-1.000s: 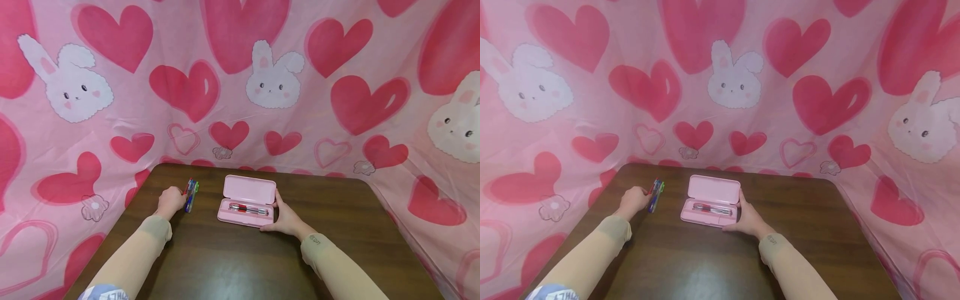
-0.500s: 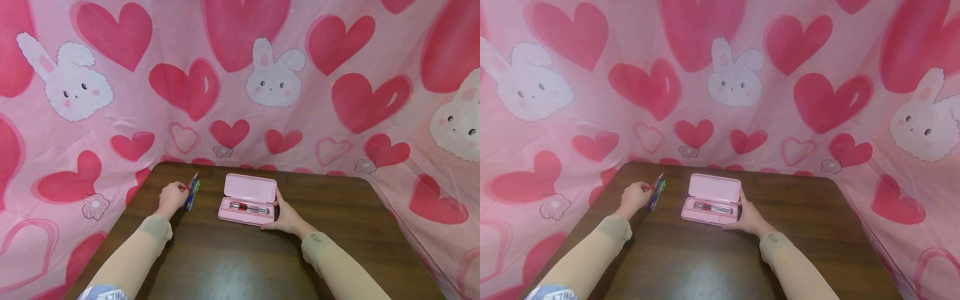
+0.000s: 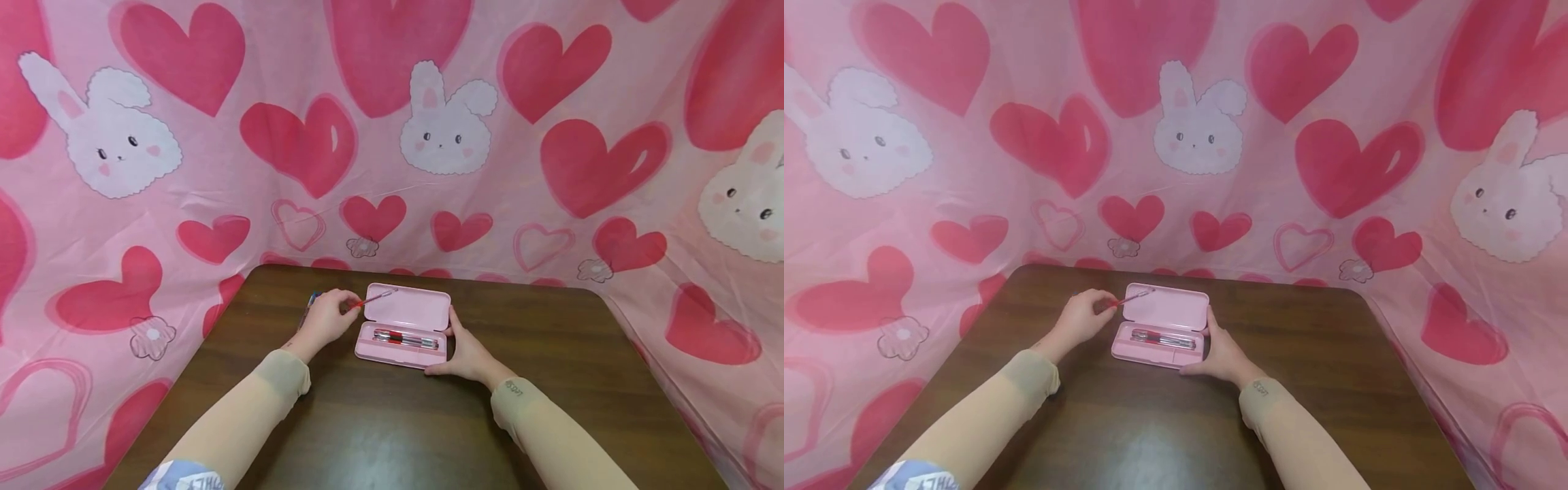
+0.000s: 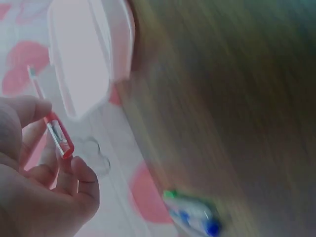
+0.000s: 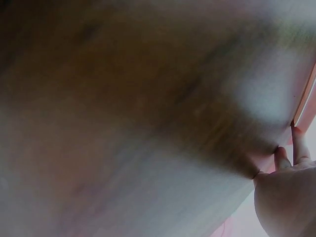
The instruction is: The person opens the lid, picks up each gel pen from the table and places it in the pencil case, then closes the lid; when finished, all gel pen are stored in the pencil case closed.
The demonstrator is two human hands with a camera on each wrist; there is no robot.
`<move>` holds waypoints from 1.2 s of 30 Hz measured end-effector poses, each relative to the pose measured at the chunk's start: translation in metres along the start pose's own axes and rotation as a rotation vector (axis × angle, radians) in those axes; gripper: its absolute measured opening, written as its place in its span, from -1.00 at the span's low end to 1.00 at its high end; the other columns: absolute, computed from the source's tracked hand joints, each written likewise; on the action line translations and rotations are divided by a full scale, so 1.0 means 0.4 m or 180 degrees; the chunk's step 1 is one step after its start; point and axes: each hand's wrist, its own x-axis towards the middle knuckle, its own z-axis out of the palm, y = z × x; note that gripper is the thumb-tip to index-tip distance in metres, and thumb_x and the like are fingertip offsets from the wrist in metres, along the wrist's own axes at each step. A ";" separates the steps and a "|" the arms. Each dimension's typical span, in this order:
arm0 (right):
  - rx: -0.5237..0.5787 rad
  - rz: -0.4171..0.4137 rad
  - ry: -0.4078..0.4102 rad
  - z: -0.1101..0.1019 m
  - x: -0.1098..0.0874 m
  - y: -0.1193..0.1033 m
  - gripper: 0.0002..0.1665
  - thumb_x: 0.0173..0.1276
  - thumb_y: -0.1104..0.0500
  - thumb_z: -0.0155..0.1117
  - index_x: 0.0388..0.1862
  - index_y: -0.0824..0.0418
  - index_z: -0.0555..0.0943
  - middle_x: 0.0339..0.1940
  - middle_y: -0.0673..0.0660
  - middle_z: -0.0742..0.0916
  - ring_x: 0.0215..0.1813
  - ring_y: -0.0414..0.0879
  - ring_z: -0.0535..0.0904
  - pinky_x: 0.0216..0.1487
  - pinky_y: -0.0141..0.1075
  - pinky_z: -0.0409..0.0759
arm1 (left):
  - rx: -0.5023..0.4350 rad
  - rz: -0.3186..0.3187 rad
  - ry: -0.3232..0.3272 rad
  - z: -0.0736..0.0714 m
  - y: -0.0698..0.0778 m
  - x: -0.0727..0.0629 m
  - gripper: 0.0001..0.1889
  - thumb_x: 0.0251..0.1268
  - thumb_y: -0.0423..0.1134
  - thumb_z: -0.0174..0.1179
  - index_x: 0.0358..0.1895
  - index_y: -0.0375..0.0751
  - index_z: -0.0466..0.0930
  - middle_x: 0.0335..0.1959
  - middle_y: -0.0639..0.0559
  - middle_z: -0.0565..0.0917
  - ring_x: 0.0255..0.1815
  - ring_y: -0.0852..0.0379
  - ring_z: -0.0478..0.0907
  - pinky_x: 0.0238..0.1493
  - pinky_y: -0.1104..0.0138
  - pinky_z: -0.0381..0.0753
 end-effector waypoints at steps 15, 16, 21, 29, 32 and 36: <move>-0.0034 -0.0006 0.0001 0.006 0.005 -0.008 0.94 -0.11 -0.29 0.90 0.88 0.11 -0.32 0.38 0.18 0.62 0.41 0.10 0.52 0.68 0.20 0.40 | 0.0338 0.0397 -0.0765 0.122 0.100 0.000 -0.91 0.45 -0.19 0.47 -0.08 -0.03 0.89 -0.14 0.00 0.84 -0.03 0.00 0.65 0.27 0.00 0.66; -0.0043 -0.0013 0.0003 0.005 0.005 -0.009 0.94 -0.11 -0.28 0.90 0.88 0.11 -0.32 0.38 0.18 0.62 0.41 0.09 0.52 0.68 0.20 0.41 | 0.0342 0.0413 -0.0779 0.126 0.102 -0.001 -0.91 0.45 -0.19 0.47 -0.08 -0.03 0.90 -0.14 0.00 0.83 -0.03 0.00 0.66 0.28 0.01 0.67; -0.0036 -0.0064 0.0037 0.003 0.006 -0.011 0.94 -0.11 -0.24 0.91 0.88 0.16 -0.32 0.36 0.20 0.63 0.38 0.10 0.54 0.65 0.20 0.42 | 0.0346 0.0393 -0.0895 0.140 0.111 -0.004 -0.88 0.47 -0.18 0.46 -0.05 -0.01 0.91 -0.12 0.03 0.85 -0.05 0.03 0.69 0.28 0.04 0.70; -0.0025 -0.0028 0.0039 0.002 0.002 -0.006 0.94 -0.12 -0.27 0.90 0.88 0.14 -0.31 0.37 0.18 0.64 0.41 0.11 0.53 0.68 0.20 0.40 | 0.0340 0.0332 -0.0914 0.149 0.124 -0.003 -0.86 0.46 -0.17 0.47 -0.02 -0.02 0.92 -0.10 0.00 0.85 -0.05 0.02 0.70 0.27 0.04 0.71; 0.0021 -0.0001 0.0031 0.002 0.001 -0.003 0.93 -0.12 -0.28 0.90 0.89 0.10 -0.30 0.38 0.17 0.63 0.43 0.10 0.52 0.70 0.19 0.39 | 0.0293 0.0311 -0.0907 0.152 0.123 -0.003 -0.83 0.45 -0.16 0.48 0.00 -0.03 0.91 -0.10 -0.01 0.84 -0.05 0.02 0.67 0.27 0.04 0.70; 0.0055 0.0006 0.0034 0.003 0.000 0.002 0.94 -0.13 -0.29 0.90 0.89 0.09 -0.31 0.38 0.17 0.62 0.44 0.11 0.52 0.70 0.20 0.39 | 0.0213 0.0278 -0.0899 0.153 0.117 -0.005 -0.78 0.41 -0.14 0.50 0.03 -0.06 0.89 -0.08 -0.01 0.82 -0.02 0.01 0.64 0.30 0.02 0.67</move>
